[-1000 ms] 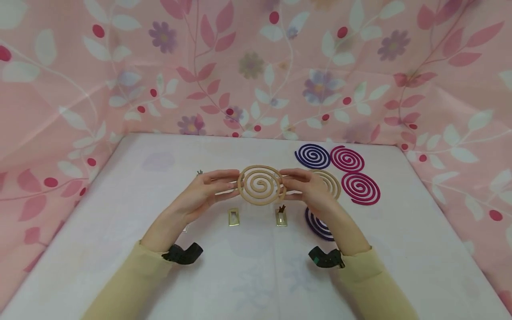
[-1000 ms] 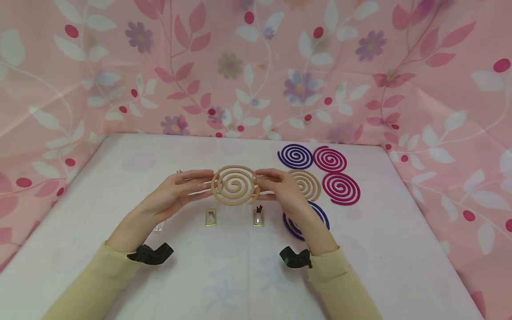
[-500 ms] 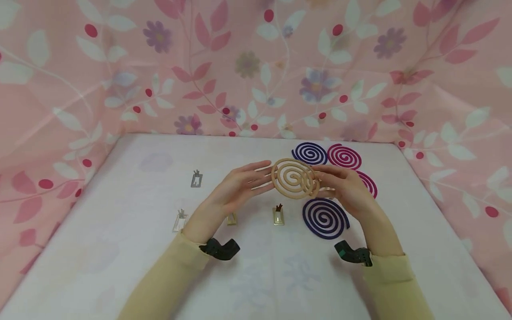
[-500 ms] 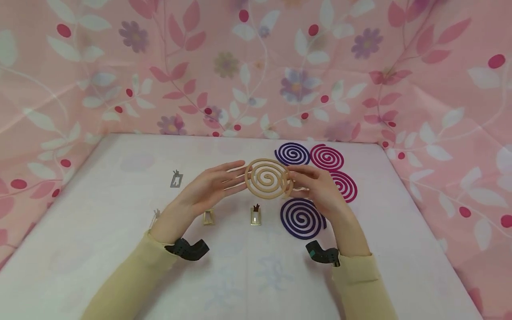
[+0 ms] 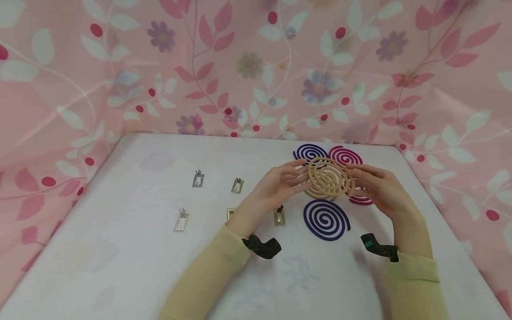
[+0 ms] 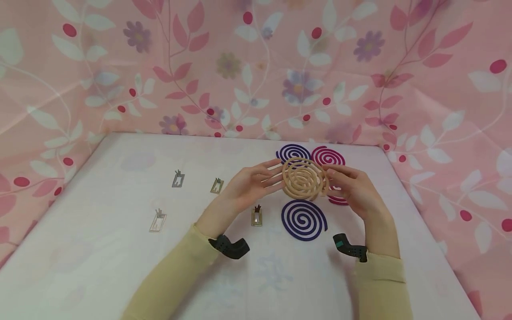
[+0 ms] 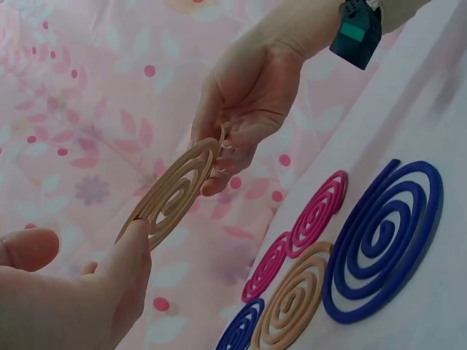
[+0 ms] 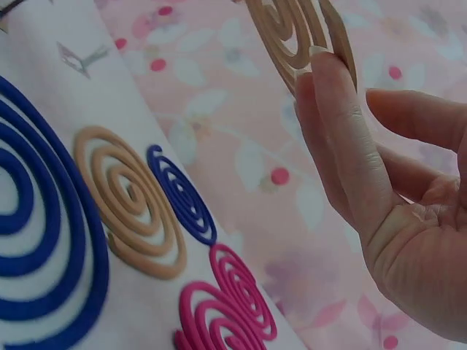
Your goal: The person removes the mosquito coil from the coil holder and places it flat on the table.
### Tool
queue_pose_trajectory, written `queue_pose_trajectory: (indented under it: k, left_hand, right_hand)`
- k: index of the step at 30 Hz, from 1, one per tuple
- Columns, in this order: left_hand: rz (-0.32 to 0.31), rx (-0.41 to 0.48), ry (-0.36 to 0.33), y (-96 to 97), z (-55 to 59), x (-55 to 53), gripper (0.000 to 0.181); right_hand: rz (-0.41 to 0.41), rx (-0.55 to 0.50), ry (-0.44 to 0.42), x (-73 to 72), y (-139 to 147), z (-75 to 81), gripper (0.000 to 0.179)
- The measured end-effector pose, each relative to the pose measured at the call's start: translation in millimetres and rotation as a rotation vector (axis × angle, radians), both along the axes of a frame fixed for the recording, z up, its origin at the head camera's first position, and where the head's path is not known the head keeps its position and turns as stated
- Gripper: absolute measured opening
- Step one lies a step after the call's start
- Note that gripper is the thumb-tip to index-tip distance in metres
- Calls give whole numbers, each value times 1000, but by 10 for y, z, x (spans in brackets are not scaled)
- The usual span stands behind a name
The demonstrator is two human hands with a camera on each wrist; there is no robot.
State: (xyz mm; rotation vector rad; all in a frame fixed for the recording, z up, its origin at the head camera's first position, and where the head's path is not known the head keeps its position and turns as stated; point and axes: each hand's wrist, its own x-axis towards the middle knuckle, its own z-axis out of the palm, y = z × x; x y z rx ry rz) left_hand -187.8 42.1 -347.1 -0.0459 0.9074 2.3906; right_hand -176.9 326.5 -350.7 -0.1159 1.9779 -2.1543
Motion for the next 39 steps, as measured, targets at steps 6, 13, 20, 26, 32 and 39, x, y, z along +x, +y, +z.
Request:
queue_pose_trajectory:
  k: [6,13,20,26,32,39]
  left_hand:
    - [27,-7,-29,341,-87,-32,51]
    - [32,-19,-55,669,-182,-23,48]
    - [72,3,-109,976,-292,68,52]
    - [118,-99,-102,1175,-446,201,43]
    - [145,-208,-77,1255,-590,293,38]
    - [116,-246,-49,1299,-655,323,37]
  right_hand:
    - [-34,6,-13,5,288,-62,27]
    - [-36,15,13,32,581,-151,29]
    - [-50,38,19,94,871,-280,30]
    - [41,54,19,140,1077,-387,33]
    - [38,184,-43,159,1165,-481,32]
    - [48,278,-60,176,1234,-554,33]
